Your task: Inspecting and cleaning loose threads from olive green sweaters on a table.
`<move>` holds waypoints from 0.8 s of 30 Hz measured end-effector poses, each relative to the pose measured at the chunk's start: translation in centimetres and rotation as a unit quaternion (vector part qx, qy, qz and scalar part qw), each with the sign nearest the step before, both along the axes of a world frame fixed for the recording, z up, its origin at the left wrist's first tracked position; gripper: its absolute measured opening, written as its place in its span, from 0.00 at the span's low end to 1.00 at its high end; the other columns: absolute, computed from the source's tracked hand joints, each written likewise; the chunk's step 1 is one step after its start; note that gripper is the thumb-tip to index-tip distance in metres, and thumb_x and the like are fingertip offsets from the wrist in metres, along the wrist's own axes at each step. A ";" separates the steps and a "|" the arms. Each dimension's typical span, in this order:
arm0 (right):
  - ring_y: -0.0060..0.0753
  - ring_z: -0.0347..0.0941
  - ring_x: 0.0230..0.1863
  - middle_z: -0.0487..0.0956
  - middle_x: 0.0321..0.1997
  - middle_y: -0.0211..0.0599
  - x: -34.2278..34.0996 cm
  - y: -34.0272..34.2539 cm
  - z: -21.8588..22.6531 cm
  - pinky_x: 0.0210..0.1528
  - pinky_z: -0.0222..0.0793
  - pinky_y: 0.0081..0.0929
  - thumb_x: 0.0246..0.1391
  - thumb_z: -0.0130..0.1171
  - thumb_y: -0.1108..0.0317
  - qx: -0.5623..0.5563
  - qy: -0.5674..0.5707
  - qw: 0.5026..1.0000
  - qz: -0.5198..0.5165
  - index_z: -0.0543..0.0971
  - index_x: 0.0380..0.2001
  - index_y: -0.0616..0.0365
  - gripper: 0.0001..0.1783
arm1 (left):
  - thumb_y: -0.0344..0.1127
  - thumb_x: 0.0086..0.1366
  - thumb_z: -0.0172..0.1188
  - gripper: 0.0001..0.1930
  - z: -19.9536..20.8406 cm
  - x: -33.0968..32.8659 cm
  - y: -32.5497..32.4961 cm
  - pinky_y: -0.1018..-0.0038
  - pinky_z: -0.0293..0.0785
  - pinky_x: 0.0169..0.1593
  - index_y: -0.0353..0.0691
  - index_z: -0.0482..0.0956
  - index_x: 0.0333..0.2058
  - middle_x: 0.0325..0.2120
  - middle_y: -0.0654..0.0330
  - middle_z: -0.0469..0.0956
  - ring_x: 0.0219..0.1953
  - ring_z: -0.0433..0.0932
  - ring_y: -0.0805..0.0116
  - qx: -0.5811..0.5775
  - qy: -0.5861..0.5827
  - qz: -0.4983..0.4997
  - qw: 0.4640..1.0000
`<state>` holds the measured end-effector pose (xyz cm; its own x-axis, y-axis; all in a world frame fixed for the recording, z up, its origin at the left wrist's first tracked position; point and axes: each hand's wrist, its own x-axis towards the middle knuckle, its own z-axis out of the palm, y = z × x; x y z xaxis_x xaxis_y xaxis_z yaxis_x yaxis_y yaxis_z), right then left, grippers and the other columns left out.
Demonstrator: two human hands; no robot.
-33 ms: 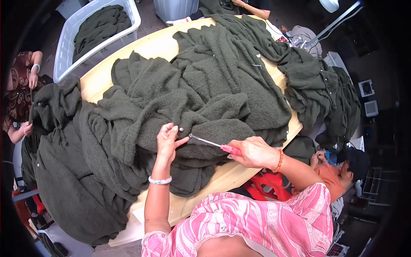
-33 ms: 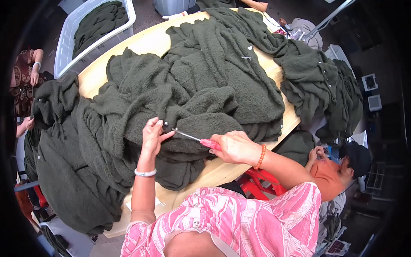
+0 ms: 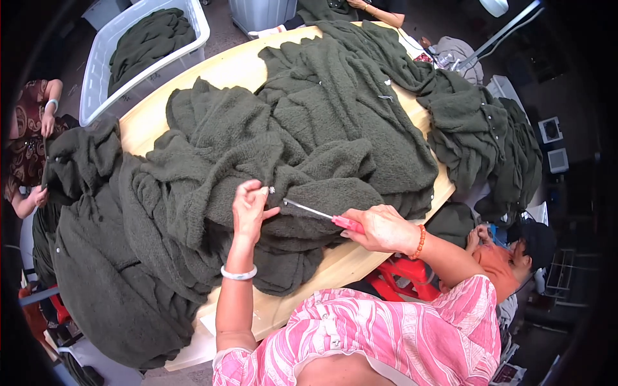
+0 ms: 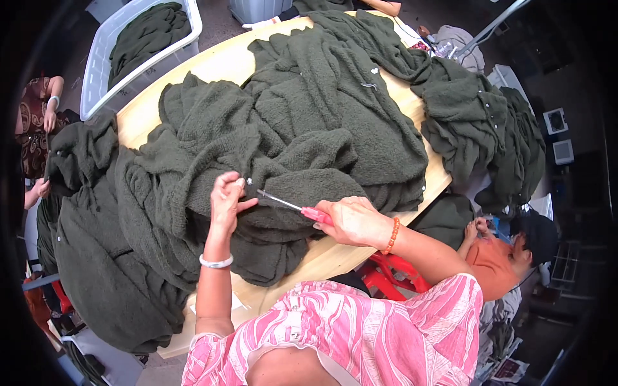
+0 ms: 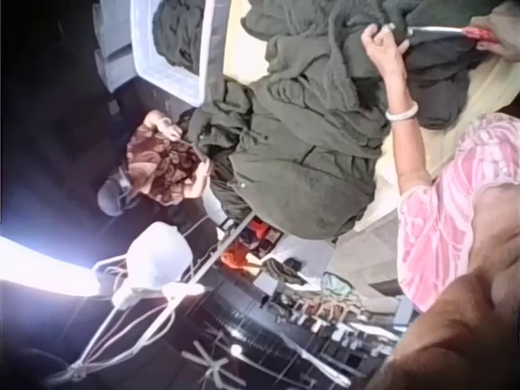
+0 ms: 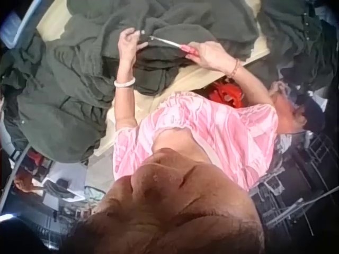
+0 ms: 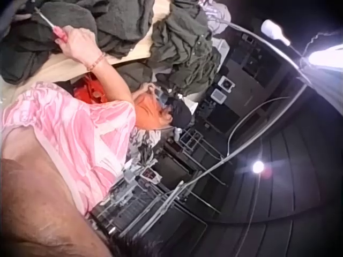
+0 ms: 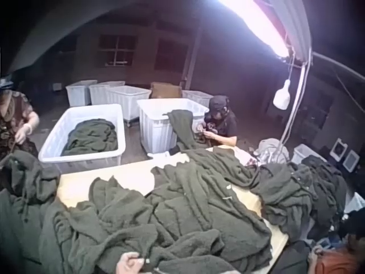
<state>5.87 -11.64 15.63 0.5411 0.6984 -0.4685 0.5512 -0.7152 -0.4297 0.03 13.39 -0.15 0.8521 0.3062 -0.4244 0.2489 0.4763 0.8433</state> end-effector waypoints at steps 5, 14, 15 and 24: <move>0.58 0.76 0.33 0.78 0.26 0.51 -0.1 0.5 -1.1 0.36 0.70 0.50 0.56 0.56 0.55 0.038 -0.031 0.995 -0.089 0.75 0.42 0.53 0.16 | 0.42 0.50 0.72 0.45 5.3 6.0 0.2 0.63 0.76 0.43 0.40 0.55 0.62 0.49 0.46 0.69 0.45 0.75 0.54 0.618 -0.037 0.011 0.786; 0.56 0.76 0.38 0.79 0.30 0.52 0.3 1.9 -1.3 0.42 0.69 0.50 0.55 0.55 0.56 -0.001 -0.058 0.992 -0.116 0.75 0.34 0.58 0.15 | 0.27 0.63 0.57 0.11 -4.6 9.3 3.5 0.78 0.72 0.43 0.32 0.78 0.43 0.38 0.64 0.80 0.37 0.76 0.76 0.123 -0.126 -0.002 0.984; 0.57 0.76 0.38 0.79 0.29 0.52 0.4 1.9 -1.3 0.42 0.69 0.49 0.55 0.55 0.56 0.011 -0.056 0.992 -0.112 0.75 0.36 0.57 0.15 | 0.27 0.63 0.57 0.11 -5.0 9.1 3.9 0.78 0.72 0.45 0.33 0.78 0.44 0.38 0.62 0.80 0.38 0.77 0.75 0.101 -0.146 -0.004 0.984; 0.56 0.76 0.40 0.79 0.32 0.52 0.1 2.6 -2.3 0.43 0.70 0.49 0.54 0.56 0.55 0.058 -0.051 0.989 -0.126 0.76 0.36 0.57 0.16 | 0.26 0.64 0.57 0.10 -1.7 4.7 1.2 0.80 0.69 0.45 0.32 0.78 0.44 0.38 0.66 0.78 0.38 0.74 0.79 0.060 -0.179 -0.005 0.982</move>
<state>5.98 -9.06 13.36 0.7453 0.5810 -0.3271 0.4067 -0.7850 -0.4673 4.68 14.64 -1.85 0.9431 0.3273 -0.0595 -0.0691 0.3678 0.9273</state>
